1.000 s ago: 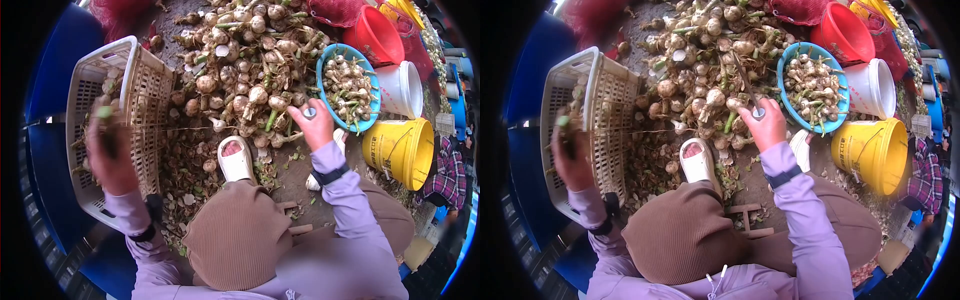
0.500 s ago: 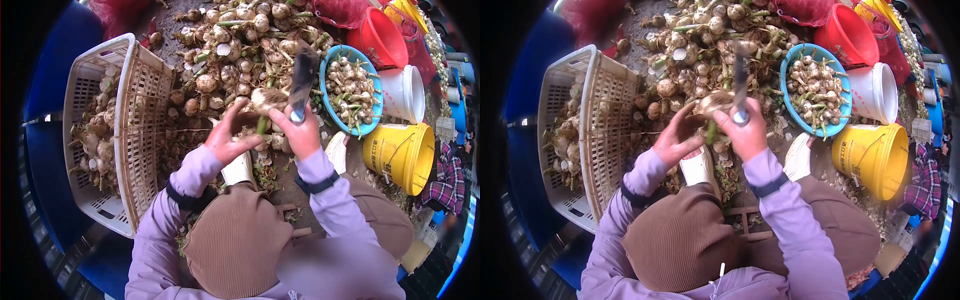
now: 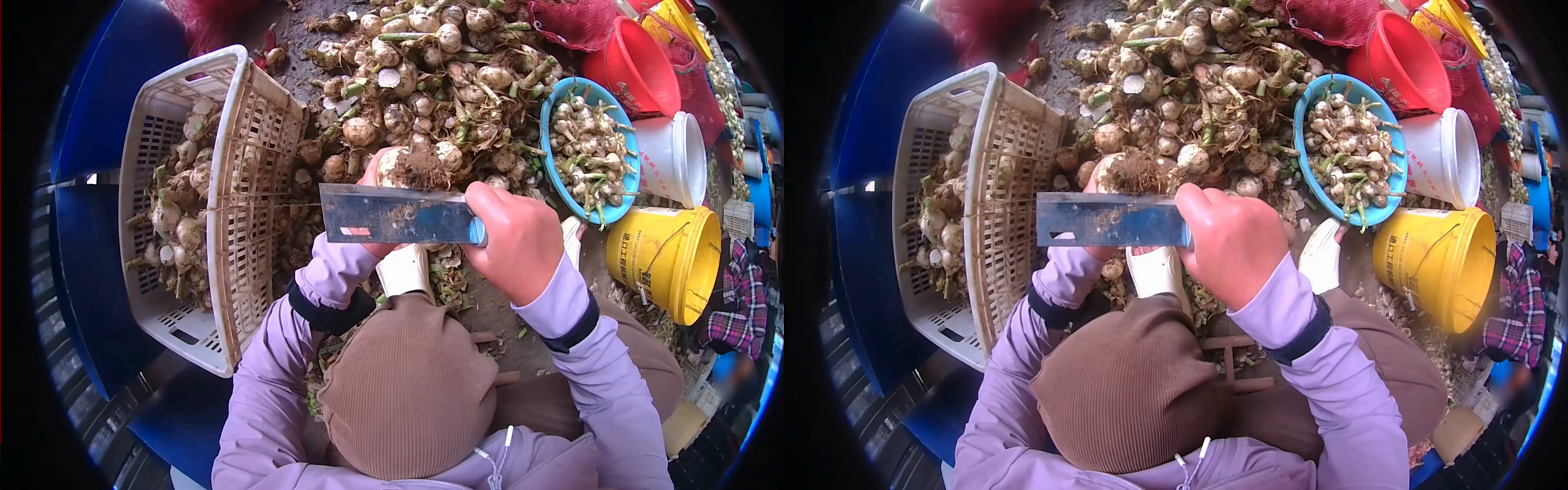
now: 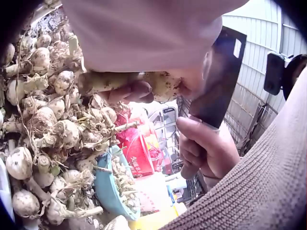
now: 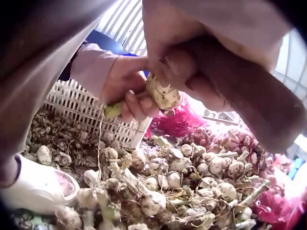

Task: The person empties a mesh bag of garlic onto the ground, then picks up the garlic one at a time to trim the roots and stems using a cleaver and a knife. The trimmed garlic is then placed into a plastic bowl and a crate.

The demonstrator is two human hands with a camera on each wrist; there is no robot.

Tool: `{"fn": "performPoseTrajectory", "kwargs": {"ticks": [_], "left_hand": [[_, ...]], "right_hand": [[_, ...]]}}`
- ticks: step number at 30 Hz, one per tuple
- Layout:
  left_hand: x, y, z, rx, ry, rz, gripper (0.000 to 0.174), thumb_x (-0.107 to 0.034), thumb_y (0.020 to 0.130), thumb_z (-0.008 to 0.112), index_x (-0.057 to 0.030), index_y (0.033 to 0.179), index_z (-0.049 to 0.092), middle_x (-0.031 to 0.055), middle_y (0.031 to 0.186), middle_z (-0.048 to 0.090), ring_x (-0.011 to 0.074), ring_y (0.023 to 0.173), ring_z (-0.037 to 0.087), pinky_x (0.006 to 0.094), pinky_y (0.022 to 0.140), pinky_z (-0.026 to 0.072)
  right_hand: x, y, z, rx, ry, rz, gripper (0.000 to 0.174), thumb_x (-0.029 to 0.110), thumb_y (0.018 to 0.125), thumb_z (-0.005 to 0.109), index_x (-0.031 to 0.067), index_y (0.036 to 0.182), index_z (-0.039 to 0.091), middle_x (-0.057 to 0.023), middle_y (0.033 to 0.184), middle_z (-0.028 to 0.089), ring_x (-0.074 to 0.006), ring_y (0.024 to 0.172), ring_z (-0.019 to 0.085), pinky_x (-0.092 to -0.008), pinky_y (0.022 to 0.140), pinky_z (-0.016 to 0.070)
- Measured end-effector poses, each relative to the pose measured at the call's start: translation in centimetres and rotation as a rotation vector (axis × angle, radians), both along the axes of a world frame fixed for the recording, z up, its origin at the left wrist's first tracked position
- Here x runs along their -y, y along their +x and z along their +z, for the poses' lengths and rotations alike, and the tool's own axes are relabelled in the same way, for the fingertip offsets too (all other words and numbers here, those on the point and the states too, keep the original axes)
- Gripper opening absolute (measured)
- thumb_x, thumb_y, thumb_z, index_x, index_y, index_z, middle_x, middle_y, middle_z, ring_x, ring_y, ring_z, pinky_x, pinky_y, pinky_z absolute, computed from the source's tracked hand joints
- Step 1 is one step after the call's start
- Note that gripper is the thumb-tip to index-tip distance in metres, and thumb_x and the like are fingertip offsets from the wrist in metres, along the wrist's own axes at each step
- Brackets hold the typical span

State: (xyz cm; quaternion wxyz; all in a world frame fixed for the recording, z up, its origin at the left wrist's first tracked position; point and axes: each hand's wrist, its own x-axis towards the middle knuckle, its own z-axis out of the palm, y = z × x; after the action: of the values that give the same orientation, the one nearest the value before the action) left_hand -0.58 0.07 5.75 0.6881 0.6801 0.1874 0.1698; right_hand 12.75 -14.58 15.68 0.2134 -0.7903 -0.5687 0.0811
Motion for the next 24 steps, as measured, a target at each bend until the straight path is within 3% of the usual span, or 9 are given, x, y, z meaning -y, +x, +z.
{"fn": "performPoseTrajectory", "kwargs": {"ticks": [5, 7, 8, 12, 17, 18, 19, 21, 24], "left_hand": [[0.0, 0.1, 0.1, 0.139, 0.391, -0.077, 0.079, -0.014, 0.069, 0.08, -0.0021, 0.134, 0.038, 0.0072, 0.125, 0.051, 0.016, 0.114, 0.05, 0.0315, 0.101, 0.0398], [0.3, 0.5, 1.1, 0.161, 0.215, -0.044, 0.057, -0.018, 0.066, 0.08, -0.0064, 0.116, 0.057, 0.001, 0.085, 0.067, 0.0145, 0.086, 0.062, 0.0428, 0.109, 0.0309], [0.5, 0.4, 2.5, 0.037, 0.097, -0.054, 0.053, -0.015, 0.067, 0.08, -0.0069, 0.115, 0.059, -0.0017, 0.08, 0.067, 0.0138, 0.078, 0.063, 0.0432, 0.11, 0.0295], [0.0, -0.3, 0.3, 0.09, 0.117, -0.12, 0.071, -0.015, 0.064, 0.082, -0.0035, 0.126, 0.049, 0.0014, 0.086, 0.068, 0.015, 0.085, 0.064, 0.0385, 0.106, 0.036], [-0.8, -1.1, -0.2, 0.034, 0.446, -0.157, 0.099, -0.014, 0.06, 0.085, 0.0045, 0.138, 0.026, 0.0067, 0.099, 0.067, 0.0167, 0.099, 0.063, 0.0338, 0.094, 0.0459], [-0.7, -0.9, 0.9, 0.005, 0.405, -0.166, 0.092, -0.014, 0.062, 0.084, 0.0034, 0.135, 0.032, 0.0079, 0.105, 0.065, 0.0177, 0.102, 0.061, 0.0338, 0.095, 0.045], [0.3, -1.2, 2.5, -0.01, -0.274, -0.011, 0.087, -0.015, 0.061, 0.084, 0.0024, 0.132, 0.036, 0.0099, 0.111, 0.061, 0.0195, 0.104, 0.06, 0.0327, 0.095, 0.0447], [-1.2, -3.3, 5.5, 0.191, 0.09, -0.216, 0.081, -0.016, 0.061, 0.082, 0.001, 0.128, 0.041, 0.01, 0.112, 0.058, 0.0199, 0.103, 0.058, 0.032, 0.095, 0.0444], [-0.8, -4.0, 3.9, 0.152, -0.116, 0.059, 0.08, -0.011, 0.061, 0.079, 0.0014, 0.129, 0.037, 0.009, 0.111, 0.058, 0.0176, 0.103, 0.057, 0.0325, 0.095, 0.0444]], "right_hand": [[0.8, 0.1, -1.0, 0.008, 0.021, -0.053, 0.023, 0.013, 0.069, 0.071, 0.0082, 0.082, 0.052, -0.0108, 0.069, 0.059, -0.0312, 0.065, 0.062, -0.0401, 0.056, 0.0476], [0.8, 0.1, -1.4, 0.005, 0.044, -0.072, 0.022, 0.013, 0.071, 0.07, 0.0084, 0.082, 0.052, -0.0108, 0.07, 0.059, -0.0313, 0.066, 0.062, -0.0403, 0.056, 0.0475], [0.9, 0.1, -1.5, 0.007, 0.068, -0.093, 0.021, 0.014, 0.072, 0.069, 0.0085, 0.082, 0.052, -0.0107, 0.07, 0.059, -0.0315, 0.066, 0.062, -0.0405, 0.057, 0.0474], [0.6, 0.5, -2.2, -0.019, 0.084, -0.107, 0.018, 0.014, 0.074, 0.067, 0.0088, 0.081, 0.052, -0.0108, 0.071, 0.059, -0.032, 0.067, 0.062, -0.0406, 0.057, 0.0474], [0.4, 0.7, -4.1, -0.085, 0.148, -0.052, 0.016, 0.016, 0.078, 0.066, 0.0076, 0.083, 0.054, -0.0128, 0.071, 0.06, -0.0335, 0.067, 0.062, -0.0432, 0.057, 0.0477], [0.5, 1.3, -4.7, -0.085, 0.151, -0.052, 0.016, 0.016, 0.078, 0.066, 0.0076, 0.083, 0.054, -0.0128, 0.071, 0.06, -0.0335, 0.067, 0.062, -0.0432, 0.057, 0.0477], [1.0, 2.5, -5.6, -0.124, 0.037, -0.195, 0.016, 0.016, 0.079, 0.066, 0.0067, 0.085, 0.055, -0.0138, 0.071, 0.061, -0.0341, 0.066, 0.063, -0.0436, 0.056, 0.0479], [3.7, 7.4, -8.7, -0.176, -0.113, -0.403, 0.015, 0.014, 0.081, 0.065, 0.0051, 0.09, 0.057, -0.0164, 0.07, 0.063, -0.0359, 0.065, 0.063, -0.0442, 0.056, 0.0482], [2.6, 5.0, -3.9, -0.235, -0.053, -0.393, 0.017, 0.015, 0.078, 0.069, 0.0064, 0.087, 0.057, -0.016, 0.073, 0.063, -0.036, 0.068, 0.063, -0.0436, 0.057, 0.048]]}}
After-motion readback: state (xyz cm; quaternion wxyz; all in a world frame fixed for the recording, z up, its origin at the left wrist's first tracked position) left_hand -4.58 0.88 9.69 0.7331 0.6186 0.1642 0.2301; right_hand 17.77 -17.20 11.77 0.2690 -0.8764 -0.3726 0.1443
